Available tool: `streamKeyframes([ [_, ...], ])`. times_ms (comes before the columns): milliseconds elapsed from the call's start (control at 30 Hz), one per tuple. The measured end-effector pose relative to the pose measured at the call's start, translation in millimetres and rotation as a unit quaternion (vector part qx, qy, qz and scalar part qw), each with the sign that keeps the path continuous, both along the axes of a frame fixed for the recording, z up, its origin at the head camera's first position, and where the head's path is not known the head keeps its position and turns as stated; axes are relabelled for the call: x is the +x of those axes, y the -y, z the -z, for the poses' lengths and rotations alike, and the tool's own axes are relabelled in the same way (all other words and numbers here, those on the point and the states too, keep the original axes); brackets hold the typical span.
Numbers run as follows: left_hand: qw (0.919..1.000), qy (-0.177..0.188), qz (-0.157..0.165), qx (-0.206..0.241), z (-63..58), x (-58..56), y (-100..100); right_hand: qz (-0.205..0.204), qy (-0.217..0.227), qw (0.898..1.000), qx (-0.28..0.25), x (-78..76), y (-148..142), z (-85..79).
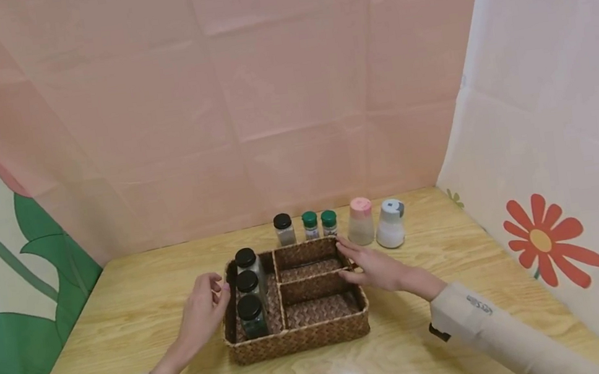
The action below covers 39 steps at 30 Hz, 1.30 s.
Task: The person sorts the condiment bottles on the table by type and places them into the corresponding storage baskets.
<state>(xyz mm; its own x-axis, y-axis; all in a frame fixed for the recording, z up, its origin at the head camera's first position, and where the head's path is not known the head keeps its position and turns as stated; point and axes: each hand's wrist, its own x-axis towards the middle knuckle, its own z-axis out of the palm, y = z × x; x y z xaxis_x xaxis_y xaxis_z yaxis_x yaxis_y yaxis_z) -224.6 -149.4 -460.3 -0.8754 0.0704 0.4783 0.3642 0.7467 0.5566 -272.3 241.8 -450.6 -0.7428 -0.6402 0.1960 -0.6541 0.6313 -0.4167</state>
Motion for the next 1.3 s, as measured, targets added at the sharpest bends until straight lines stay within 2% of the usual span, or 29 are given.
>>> streamKeyframes([
  [200, 0.9988, 0.046, 0.015, 0.004, 4.7, -1.8, 0, -0.006, 0.024, 1.000, 0.017, 0.7, 1, -8.2],
  [400, 0.9971, 0.061, 0.046, 0.010, 8.5, -4.1, -2, -0.015, 0.032, 0.999, 0.021, -1.1, 0, -14.4],
  [567, 0.9961, 0.077, 0.043, 0.001, 10.6, -4.5, -3, -0.029, 0.001, 0.999, 0.025, -4.0, -2, -19.1],
  [767, 0.9944, 0.101, 0.031, -0.007, 14.3, 1.0, -4, -0.055, -0.046, 0.997, 0.041, -6.5, -4, -26.8],
  [867, 0.9927, 0.117, 0.029, -0.004, 15.7, 2.5, -5, -0.056, -0.050, 0.996, 0.050, -7.8, -5, -30.9],
  [1033, 0.9927, 0.116, 0.033, -0.007, 15.5, 1.7, -8, -0.052, -0.049, 0.996, 0.049, -12.0, -6, -34.8],
  [1300, 0.9928, 0.112, 0.041, -0.004, 13.6, -0.1, -10, -0.070, -0.136, 0.988, 0.016, -25.3, -10, -34.7],
])
